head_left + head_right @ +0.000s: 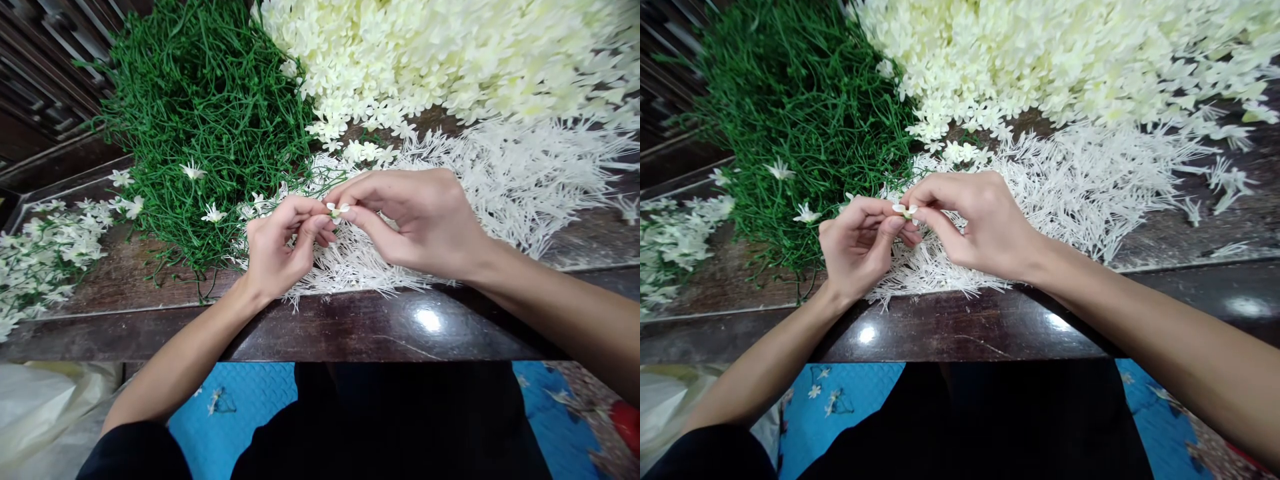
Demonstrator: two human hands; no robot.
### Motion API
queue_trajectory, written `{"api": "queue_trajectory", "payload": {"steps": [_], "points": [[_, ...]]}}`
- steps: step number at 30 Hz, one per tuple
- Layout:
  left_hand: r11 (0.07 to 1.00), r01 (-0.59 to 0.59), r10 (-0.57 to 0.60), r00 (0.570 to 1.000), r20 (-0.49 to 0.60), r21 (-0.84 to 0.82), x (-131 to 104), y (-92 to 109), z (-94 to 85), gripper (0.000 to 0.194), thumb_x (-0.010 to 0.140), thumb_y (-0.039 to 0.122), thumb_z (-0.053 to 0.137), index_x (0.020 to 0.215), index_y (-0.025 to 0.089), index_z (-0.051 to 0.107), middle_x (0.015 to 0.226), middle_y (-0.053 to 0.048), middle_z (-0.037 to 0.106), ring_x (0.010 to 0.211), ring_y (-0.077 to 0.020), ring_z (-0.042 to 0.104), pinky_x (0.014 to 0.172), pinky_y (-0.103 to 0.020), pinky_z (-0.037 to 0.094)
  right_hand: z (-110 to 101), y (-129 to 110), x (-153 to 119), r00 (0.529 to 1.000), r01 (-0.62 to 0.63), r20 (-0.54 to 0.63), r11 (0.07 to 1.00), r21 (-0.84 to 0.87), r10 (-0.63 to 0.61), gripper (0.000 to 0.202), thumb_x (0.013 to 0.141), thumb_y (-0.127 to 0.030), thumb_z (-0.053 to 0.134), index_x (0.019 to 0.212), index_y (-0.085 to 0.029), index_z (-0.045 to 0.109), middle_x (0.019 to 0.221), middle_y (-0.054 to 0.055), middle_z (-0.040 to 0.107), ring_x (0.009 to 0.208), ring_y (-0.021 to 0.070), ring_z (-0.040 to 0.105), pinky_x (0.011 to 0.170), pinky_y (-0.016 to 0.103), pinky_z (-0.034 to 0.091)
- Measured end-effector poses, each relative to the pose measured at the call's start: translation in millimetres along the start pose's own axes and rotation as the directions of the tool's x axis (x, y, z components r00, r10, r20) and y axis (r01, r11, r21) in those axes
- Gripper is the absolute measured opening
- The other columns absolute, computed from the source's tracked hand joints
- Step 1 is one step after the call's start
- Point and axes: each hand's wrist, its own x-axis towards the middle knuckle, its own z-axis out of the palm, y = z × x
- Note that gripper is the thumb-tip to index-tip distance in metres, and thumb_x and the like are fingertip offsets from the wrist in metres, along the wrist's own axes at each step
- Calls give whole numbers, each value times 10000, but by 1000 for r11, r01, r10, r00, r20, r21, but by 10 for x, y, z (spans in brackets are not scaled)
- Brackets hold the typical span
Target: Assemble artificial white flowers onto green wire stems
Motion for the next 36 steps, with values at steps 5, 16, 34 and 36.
{"api": "queue_trajectory", "payload": {"steps": [5, 16, 34, 36], "points": [[999, 1, -1, 1000, -4, 34, -8, -9, -3, 70, 957, 252, 596, 926, 191, 611, 706, 14, 731, 598, -96, 716, 555, -191, 610, 7, -13, -8, 1000, -15, 3, 1000, 0, 15, 140, 896, -260, 602, 802, -297, 699, 880, 44, 731, 933, 280, 704, 806, 498, 617], [1000, -21, 21, 1000, -6, 19, -21, -11, -4, 30, 937, 163, 604, 940, 191, 616, 710, 15, 732, 581, -94, 713, 527, -179, 599, 13, -1, -7, 999, 39, 5, 996, -75, -39, 142, 885, -219, 587, 806, -288, 683, 892, 44, 744, 915, 283, 711, 818, 502, 597], [999, -33, 33, 999, 25, -21, 56, -40, 2, 37, 930, 128, 595, 917, 161, 603, 698, 13, 715, 575, -80, 705, 543, -146, 602, 39, 115, 13, 974, 215, -56, 972, -97, -221, 133, 878, -163, 607, 804, -248, 678, 779, 17, 741, 763, 205, 713, 704, 386, 619], [996, -9, 10, 1000, 12, -88, 98, -40, -10, 13, 935, 152, 600, 936, 164, 604, 732, 3, 712, 606, -82, 706, 579, -166, 615, -20, 95, 51, 983, 169, -75, 985, 34, -166, 77, 874, -196, 654, 818, -234, 691, 812, 31, 748, 782, 201, 714, 735, 391, 631]]}}
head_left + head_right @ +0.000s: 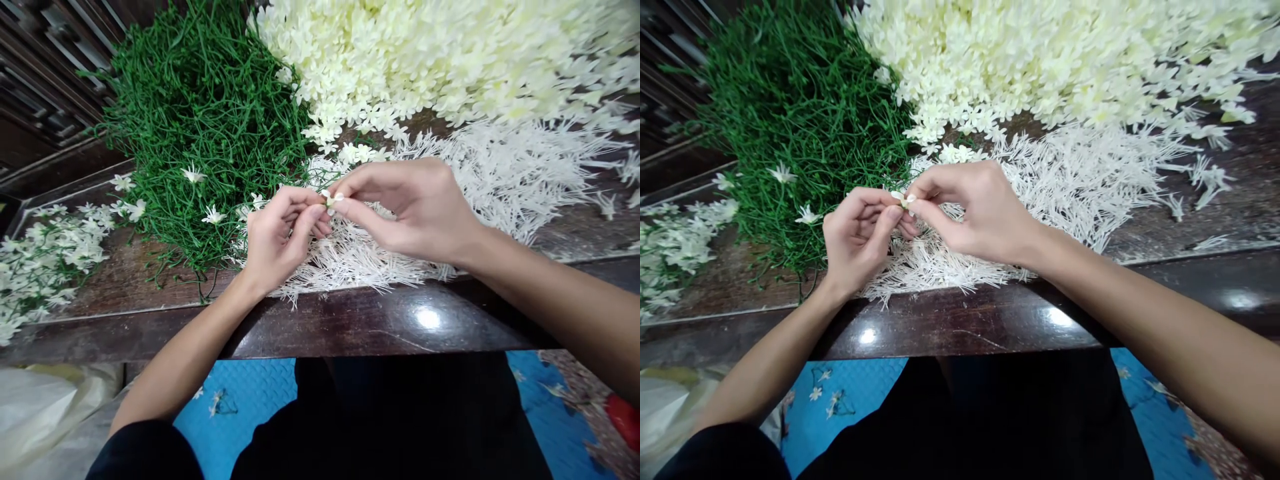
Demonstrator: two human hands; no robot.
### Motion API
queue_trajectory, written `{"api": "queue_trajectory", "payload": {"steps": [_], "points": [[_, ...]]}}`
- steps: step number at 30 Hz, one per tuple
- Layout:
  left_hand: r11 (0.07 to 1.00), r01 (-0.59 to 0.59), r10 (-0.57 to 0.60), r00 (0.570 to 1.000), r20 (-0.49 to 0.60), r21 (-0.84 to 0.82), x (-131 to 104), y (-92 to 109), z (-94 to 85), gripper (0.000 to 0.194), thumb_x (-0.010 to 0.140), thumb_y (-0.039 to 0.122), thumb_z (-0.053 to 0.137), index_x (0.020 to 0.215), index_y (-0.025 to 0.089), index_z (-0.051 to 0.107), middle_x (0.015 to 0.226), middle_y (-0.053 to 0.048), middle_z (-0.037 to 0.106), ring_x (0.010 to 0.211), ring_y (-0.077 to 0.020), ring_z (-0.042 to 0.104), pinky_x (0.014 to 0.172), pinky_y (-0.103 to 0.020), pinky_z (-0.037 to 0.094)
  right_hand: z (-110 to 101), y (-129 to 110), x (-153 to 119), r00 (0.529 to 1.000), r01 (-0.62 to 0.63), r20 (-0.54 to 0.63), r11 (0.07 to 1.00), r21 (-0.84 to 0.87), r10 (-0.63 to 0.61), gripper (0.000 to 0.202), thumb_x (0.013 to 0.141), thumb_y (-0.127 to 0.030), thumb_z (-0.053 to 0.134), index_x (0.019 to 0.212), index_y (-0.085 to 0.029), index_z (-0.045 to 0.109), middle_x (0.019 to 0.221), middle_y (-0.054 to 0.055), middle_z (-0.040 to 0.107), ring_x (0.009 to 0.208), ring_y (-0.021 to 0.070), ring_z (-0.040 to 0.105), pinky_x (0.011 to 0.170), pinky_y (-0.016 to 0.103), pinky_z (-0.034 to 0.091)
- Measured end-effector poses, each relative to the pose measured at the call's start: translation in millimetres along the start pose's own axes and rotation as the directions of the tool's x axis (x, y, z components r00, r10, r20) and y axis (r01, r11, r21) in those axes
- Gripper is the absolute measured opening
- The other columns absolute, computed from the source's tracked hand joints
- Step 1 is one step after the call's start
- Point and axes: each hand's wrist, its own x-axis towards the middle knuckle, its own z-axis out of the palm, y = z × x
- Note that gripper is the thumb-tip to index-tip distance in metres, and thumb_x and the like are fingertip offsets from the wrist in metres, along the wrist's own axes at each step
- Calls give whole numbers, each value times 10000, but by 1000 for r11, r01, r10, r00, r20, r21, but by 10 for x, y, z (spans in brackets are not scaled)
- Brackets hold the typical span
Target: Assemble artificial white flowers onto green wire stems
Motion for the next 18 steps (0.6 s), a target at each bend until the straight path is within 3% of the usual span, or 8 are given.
{"api": "queue_trajectory", "payload": {"steps": [2, 5, 8, 11, 14, 18], "points": [[996, 36, -39, 999, -29, -83, 37, -13, -25, 36, 940, 201, 611, 960, 175, 597, 787, -9, 714, 652, -92, 713, 611, -191, 623, -93, -2, 58, 997, -58, -44, 996, 61, 61, 48, 871, -235, 691, 826, -225, 701, 839, 43, 749, 787, 193, 712, 740, 387, 634], [971, 110, -132, 987, -94, -213, 80, -44, -77, 124, 936, 286, 634, 986, 206, 554, 870, -17, 717, 732, -117, 727, 671, -240, 631, -260, 44, 140, 955, -178, -236, 984, 25, 178, 92, 892, -256, 687, 805, -228, 685, 800, 44, 720, 739, 180, 693, 724, 387, 618], [934, 178, -229, 964, -136, -310, 103, -53, -118, 186, 938, 340, 631, 1008, 243, 488, 908, -7, 716, 807, -144, 744, 757, -294, 637, -379, 126, 181, 889, -369, -349, 915, -164, 296, 46, 846, -179, 708, 869, -199, 672, 877, 84, 713, 777, 193, 673, 778, 413, 601], [900, 253, -313, 942, -124, -355, 106, -28, -130, 254, 931, 381, 636, 1028, 268, 430, 910, 12, 714, 794, -148, 750, 746, -313, 642, -411, 202, 173, 904, -427, -203, 807, -408, 376, 69, 826, -151, 665, 884, -187, 678, 938, 112, 727, 840, 228, 656, 810, 465, 577], [876, 302, -365, 925, -108, -376, 100, -2, -119, 372, 876, 358, 712, 1038, 273, 387, 902, 27, 710, 742, -139, 742, 703, -308, 641, -396, 284, 137, 935, -312, -40, 761, -568, 353, 111, 848, -172, 579, 838, -184, 689, 1004, 124, 729, 997, 300, 645, 933, 561, 510], [870, 296, -363, 925, -108, -393, 89, -9, -95, 546, 772, 274, 811, 1048, 270, 340, 872, 47, 706, 709, -124, 733, 712, -293, 628, -382, 416, 81, 947, -201, 52, 714, -671, 316, 230, 896, -235, 495, 904, -197, 722, 1126, 112, 704, 1195, 390, 561, 1063, 671, 386]]}}
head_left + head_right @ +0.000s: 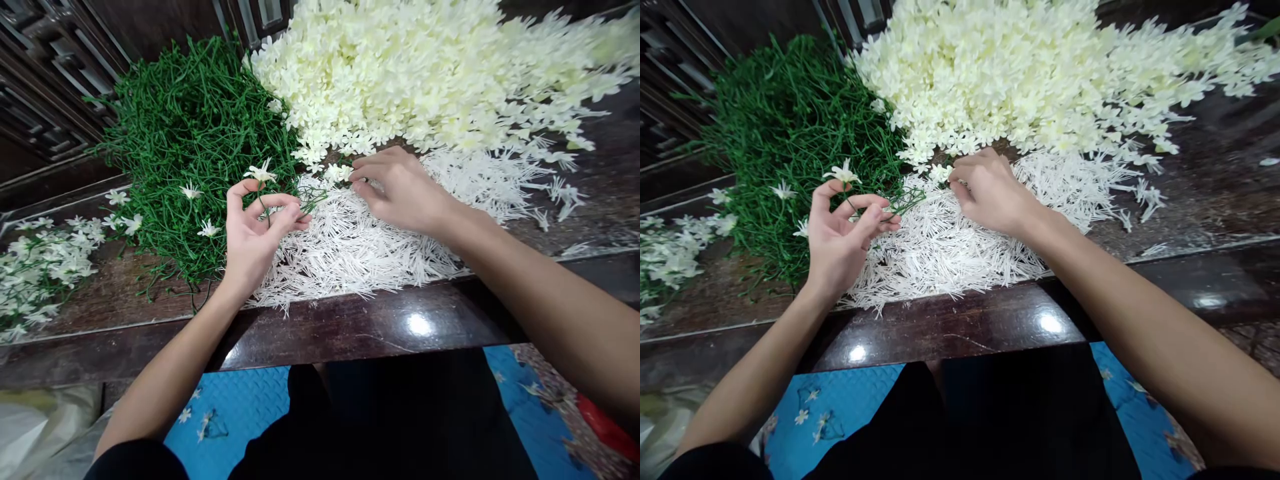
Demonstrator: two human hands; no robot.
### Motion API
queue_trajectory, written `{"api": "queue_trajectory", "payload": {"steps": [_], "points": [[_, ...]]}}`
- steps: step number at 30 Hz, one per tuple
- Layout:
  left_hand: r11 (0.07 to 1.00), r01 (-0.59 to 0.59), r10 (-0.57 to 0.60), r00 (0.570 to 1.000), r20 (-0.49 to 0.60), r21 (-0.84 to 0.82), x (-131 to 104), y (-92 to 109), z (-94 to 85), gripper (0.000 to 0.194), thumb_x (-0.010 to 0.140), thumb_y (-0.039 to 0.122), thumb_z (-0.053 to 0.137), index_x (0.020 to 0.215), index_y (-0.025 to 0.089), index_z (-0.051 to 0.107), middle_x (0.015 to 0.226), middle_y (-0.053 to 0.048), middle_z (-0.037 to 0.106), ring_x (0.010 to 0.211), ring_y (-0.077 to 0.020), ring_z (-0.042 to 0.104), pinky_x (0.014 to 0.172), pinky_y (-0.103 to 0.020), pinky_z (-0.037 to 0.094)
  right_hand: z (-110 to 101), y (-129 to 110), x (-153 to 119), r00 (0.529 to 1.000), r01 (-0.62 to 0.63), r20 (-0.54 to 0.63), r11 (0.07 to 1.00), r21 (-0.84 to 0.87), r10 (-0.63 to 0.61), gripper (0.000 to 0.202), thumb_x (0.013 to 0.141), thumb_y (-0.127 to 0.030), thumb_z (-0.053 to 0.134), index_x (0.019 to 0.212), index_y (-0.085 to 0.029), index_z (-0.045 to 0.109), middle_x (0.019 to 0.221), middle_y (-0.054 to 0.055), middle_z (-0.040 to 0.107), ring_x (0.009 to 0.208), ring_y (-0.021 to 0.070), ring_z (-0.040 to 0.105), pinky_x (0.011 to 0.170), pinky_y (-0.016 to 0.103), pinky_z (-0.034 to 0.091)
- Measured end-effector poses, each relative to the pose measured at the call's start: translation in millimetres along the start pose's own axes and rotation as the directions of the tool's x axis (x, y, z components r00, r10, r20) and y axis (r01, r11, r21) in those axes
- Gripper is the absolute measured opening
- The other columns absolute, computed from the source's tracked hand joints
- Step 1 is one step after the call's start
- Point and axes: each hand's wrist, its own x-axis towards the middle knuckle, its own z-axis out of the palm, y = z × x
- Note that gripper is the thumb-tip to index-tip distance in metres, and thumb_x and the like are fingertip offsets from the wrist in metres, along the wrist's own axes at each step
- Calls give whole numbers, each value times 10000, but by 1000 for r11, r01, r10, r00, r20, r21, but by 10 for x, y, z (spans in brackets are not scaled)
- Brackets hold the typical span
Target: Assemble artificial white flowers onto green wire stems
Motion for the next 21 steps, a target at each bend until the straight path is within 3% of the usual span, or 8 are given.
{"api": "queue_trajectory", "payload": {"steps": [4, 8, 11, 14, 18, 21], "points": [[999, -38, 38, 999, 15, 34, 1, -41, -10, 650, 714, 202, 841, 1042, 283, 285, 895, 57, 722, 708, -101, 722, 760, -281, 603, 55, 49, -10, 997, -12, 76, 997, -70, 18, 340, 940, -289, 426, 905, -191, 749, 1234, 104, 684, 1236, 429, 522, 1030, 719, 393], [999, -48, 48, 999, 13, 20, 10, -60, -29, 656, 676, 136, 855, 1024, 271, 316, 840, 53, 739, 807, -117, 730, 793, -272, 589, 23, -24, -20, 1000, -22, -4, 999, -38, 22, 277, 906, -239, 508, 1018, -184, 755, 1166, 108, 718, 1208, 398, 568, 1070, 685, 396], [999, -11, 10, 1000, 11, 34, 20, -44, -40, 573, 686, 143, 852, 1069, 235, 437, 839, 26, 746, 817, -122, 725, 795, -268, 595, -52, -154, -29, 990, -68, -115, 990, 124, 82, 267, 877, -137, 530, 996, -188, 764, 1072, 98, 748, 1087, 316, 666, 993, 571, 523], [995, 59, -60, 998, 17, 79, 21, -9, -35, 410, 697, 168, 849, 1016, 186, 592, 880, -4, 745, 800, -107, 708, 798, -250, 598, -124, -294, -41, 968, -86, -185, 919, 384, 168, 175, 827, -111, 620, 892, -177, 769, 945, 81, 770, 884, 254, 726, 868, 499, 610], [993, 102, -104, 994, 32, 52, 3, 21, -7, 240, 710, 207, 845, 871, 173, 670, 864, -3, 712, 761, -84, 672, 750, -214, 583, -151, -403, -64, 978, -78, -110, 795, 601, 178, 63, 750, -167, 729, 800, -205, 733, 841, 41, 749, 786, 215, 708, 829, 449, 626], [991, 119, -124, 988, 96, 61, -11, 14, 5, 224, 726, 226, 842, 895, 181, 701, 861, 1, 693, 747, -74, 650, 731, -202, 572, -123, -421, -83, 992, -74, -24, 705, 705, 128, 111, 720, -207, 759, 809, -221, 694, 845, 30, 734, 787, 207, 699, 802, 419, 636]]}}
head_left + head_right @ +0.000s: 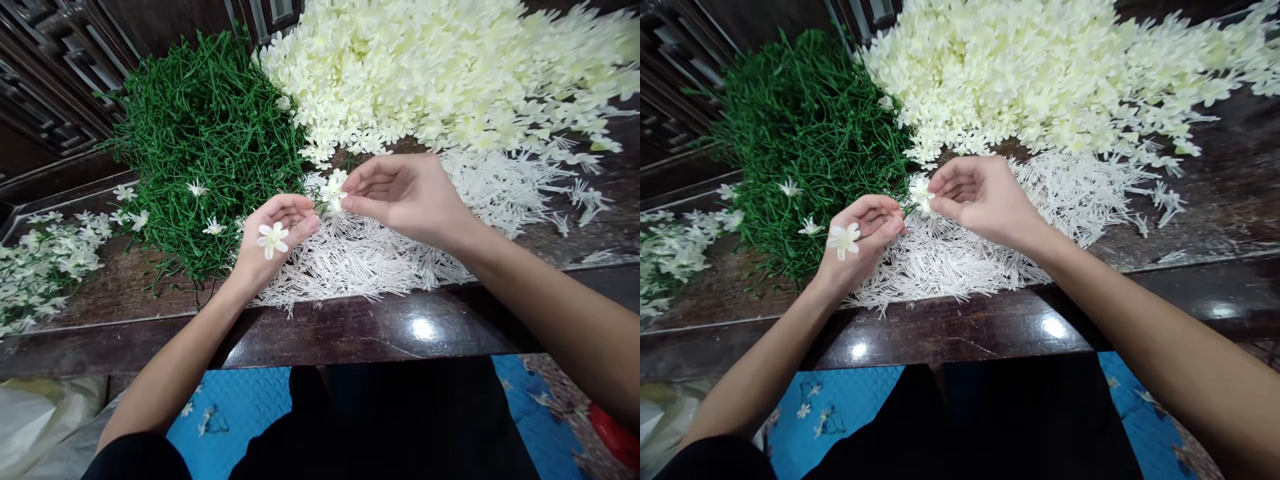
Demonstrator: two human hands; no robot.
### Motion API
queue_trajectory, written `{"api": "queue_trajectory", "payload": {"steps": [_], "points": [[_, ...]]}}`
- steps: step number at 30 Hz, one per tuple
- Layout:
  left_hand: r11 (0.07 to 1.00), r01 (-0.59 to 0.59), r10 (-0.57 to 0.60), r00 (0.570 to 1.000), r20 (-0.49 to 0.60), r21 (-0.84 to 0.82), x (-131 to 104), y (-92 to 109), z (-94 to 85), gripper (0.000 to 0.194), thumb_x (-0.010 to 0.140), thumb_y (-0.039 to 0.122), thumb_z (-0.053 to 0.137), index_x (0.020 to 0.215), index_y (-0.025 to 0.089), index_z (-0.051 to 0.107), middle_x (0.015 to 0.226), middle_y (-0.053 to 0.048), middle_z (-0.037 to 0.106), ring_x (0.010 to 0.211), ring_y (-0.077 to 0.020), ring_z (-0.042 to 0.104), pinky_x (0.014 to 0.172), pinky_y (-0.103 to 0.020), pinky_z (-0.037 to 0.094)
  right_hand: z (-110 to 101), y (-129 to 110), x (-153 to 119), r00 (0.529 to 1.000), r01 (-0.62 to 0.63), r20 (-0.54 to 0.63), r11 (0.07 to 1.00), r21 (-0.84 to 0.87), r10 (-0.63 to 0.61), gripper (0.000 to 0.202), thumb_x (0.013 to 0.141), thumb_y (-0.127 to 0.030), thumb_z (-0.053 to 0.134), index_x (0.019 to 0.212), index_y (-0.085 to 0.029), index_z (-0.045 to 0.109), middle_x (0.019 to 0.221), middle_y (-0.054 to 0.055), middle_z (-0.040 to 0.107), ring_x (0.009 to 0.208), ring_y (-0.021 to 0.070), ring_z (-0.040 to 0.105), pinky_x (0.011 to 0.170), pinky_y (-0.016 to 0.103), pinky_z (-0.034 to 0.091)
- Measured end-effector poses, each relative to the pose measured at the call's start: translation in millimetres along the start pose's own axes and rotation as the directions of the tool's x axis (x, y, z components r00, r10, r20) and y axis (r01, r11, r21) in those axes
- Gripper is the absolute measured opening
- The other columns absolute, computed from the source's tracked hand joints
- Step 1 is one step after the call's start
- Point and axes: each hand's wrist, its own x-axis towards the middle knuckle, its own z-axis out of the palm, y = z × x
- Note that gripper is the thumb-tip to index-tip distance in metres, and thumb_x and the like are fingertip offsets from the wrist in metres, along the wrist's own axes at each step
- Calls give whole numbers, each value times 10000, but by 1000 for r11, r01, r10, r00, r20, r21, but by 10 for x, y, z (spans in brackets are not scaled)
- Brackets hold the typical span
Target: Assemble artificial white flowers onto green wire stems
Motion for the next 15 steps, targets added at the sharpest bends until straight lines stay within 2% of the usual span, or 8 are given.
{"api": "queue_trajectory", "payload": {"steps": [5, 10, 13, 15], "points": [[1000, -9, 8, 998, 55, 19, -4, -9, 29, 301, 666, 178, 879, 922, 182, 721, 809, 9, 672, 757, -81, 636, 724, -200, 559, 55, 54, -30, 988, -17, 153, 995, 99, 1, 168, 737, -263, 784, 859, -238, 673, 847, 27, 716, 791, 216, 697, 793, 407, 635], [998, -46, 42, 996, 77, 45, -20, 12, 69, 295, 639, 178, 894, 882, 171, 726, 817, 4, 689, 747, -88, 649, 722, -214, 565, 81, 27, -55, 981, -50, 196, 978, 204, 10, 208, 719, -263, 827, 872, -229, 690, 844, 24, 741, 805, 221, 723, 810, 395, 630], [997, -62, 61, 998, 25, 55, -28, 4, 64, 226, 700, 211, 863, 884, 176, 736, 854, -10, 723, 781, -100, 685, 762, -223, 589, 45, -23, -53, 977, -74, 211, 958, 277, 15, 153, 774, -262, 791, 884, -214, 696, 834, 36, 763, 803, 221, 741, 793, 396, 637], [995, -70, 72, 997, -19, 64, -27, -15, 49, 176, 747, 235, 832, 884, 178, 737, 858, -13, 736, 758, -99, 697, 751, -223, 602, 6, -56, -44, 979, -57, 203, 967, 249, 5, 108, 807, -261, 752, 887, -215, 697, 840, 44, 766, 793, 224, 738, 774, 413, 636]]}}
